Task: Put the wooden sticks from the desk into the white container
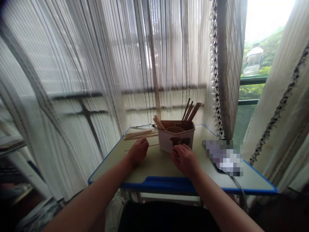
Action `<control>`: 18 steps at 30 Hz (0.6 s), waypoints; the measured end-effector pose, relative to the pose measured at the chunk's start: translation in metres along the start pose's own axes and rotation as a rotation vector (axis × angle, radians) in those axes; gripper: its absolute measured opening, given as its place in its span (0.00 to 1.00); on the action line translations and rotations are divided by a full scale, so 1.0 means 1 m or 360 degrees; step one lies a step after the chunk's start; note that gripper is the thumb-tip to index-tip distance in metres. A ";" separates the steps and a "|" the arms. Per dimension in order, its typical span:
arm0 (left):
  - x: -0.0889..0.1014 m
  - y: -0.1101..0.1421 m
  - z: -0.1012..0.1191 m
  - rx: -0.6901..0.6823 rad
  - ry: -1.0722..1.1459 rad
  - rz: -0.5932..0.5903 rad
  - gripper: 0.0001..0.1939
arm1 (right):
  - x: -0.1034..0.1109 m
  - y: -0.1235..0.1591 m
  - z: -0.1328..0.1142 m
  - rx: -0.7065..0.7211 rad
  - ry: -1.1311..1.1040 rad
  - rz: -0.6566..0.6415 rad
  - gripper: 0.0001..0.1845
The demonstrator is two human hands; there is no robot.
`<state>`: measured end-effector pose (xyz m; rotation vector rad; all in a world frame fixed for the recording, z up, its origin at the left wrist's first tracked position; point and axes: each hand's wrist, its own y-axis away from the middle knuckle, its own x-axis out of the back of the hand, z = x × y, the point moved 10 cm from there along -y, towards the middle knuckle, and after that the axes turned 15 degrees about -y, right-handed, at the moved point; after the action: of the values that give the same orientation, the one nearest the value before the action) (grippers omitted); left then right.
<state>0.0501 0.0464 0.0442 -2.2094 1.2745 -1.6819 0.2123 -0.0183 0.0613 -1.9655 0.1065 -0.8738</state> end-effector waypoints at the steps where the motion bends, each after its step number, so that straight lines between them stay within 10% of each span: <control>1: 0.005 0.001 0.010 -0.0119 -0.0010 0.0002 0.11 | -0.009 0.001 -0.004 0.0006 0.0000 -0.0104 0.09; 11: 0.017 0.006 0.051 -0.0565 -0.0146 0.0089 0.11 | -0.056 0.005 0.000 -0.0121 -0.0191 -0.0544 0.15; 18: 0.014 0.004 0.038 -0.0410 -0.0167 0.0189 0.15 | -0.021 0.003 -0.002 -0.0025 -0.0014 -0.0141 0.13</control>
<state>0.0801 0.0200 0.0375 -2.2677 1.6385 -1.4096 0.1967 -0.0129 0.0484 -2.0007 0.0216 -0.9238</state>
